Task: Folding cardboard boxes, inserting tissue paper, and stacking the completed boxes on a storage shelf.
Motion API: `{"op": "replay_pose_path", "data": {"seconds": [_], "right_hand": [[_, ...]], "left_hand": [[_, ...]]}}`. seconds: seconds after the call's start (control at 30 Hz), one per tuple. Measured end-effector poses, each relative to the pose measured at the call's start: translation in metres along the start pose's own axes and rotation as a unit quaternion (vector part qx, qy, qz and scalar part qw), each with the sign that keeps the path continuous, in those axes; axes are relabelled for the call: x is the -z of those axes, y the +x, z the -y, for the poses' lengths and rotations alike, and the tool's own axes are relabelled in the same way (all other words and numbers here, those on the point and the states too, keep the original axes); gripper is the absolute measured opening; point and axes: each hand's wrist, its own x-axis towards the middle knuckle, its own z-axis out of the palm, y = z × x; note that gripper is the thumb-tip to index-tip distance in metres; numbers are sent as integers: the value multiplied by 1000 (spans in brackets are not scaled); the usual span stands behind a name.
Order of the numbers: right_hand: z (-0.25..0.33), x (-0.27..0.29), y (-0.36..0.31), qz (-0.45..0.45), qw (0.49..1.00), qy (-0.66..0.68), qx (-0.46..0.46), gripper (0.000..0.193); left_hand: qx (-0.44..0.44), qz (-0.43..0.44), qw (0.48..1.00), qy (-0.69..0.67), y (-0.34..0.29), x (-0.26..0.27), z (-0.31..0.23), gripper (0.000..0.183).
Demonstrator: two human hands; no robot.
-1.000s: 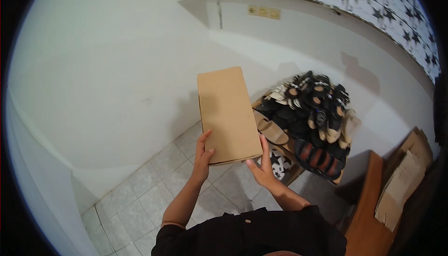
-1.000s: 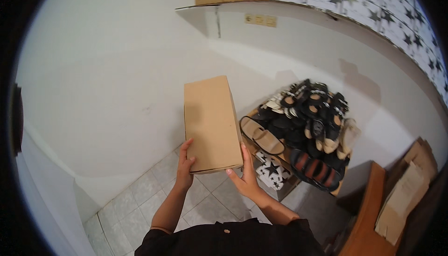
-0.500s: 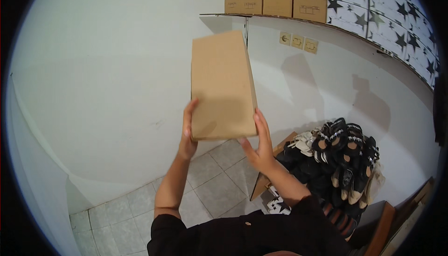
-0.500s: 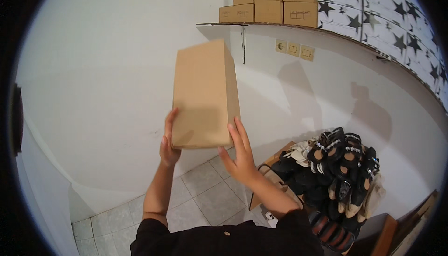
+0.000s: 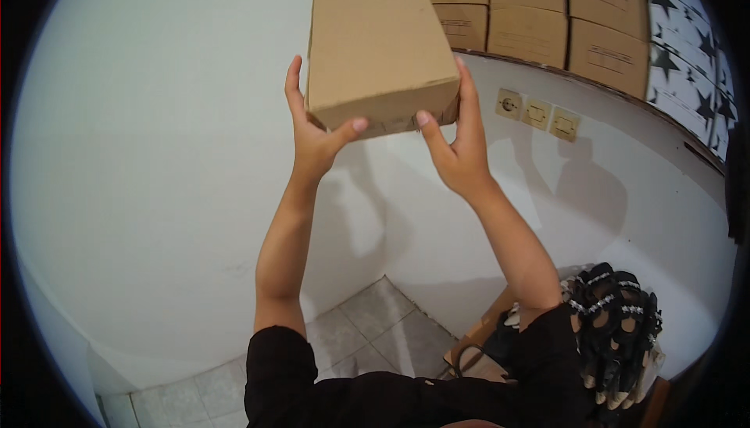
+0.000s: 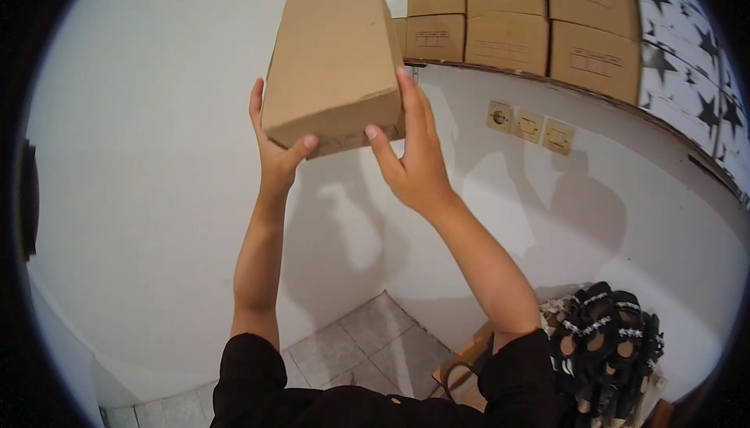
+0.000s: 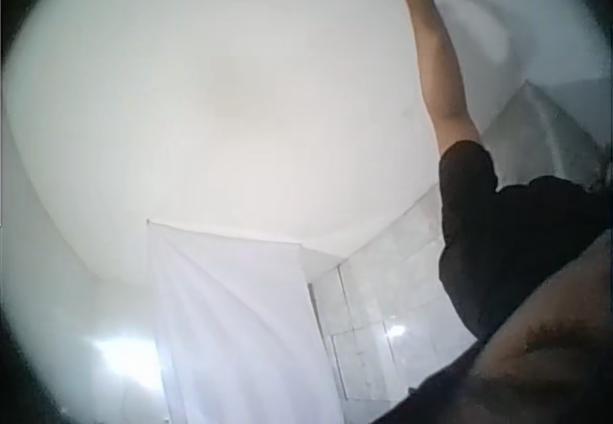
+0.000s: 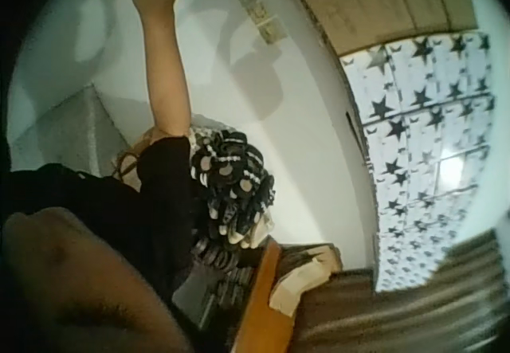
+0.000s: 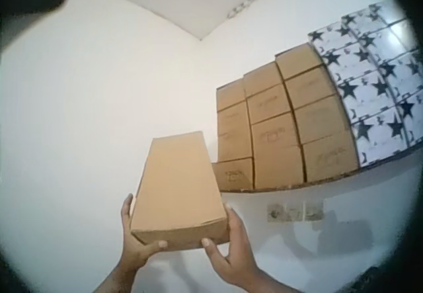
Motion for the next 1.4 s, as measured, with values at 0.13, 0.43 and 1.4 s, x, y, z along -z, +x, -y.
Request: {"op": "replay_pose_path", "data": {"seconds": [0.13, 0.43, 1.4], "right_hand": [[-55, -32, 35, 4, 996, -75, 45, 69], [-130, -87, 129, -8, 933, -300, 199, 73], [-205, -68, 168, -4, 608, -793, 21, 50]], "left_hand": [[-45, -26, 997, -60, 53, 25, 71, 110], [-117, -22, 983, -137, 186, 52, 213, 92], [-64, 114, 928, 349, 242, 1, 310, 60]]}}
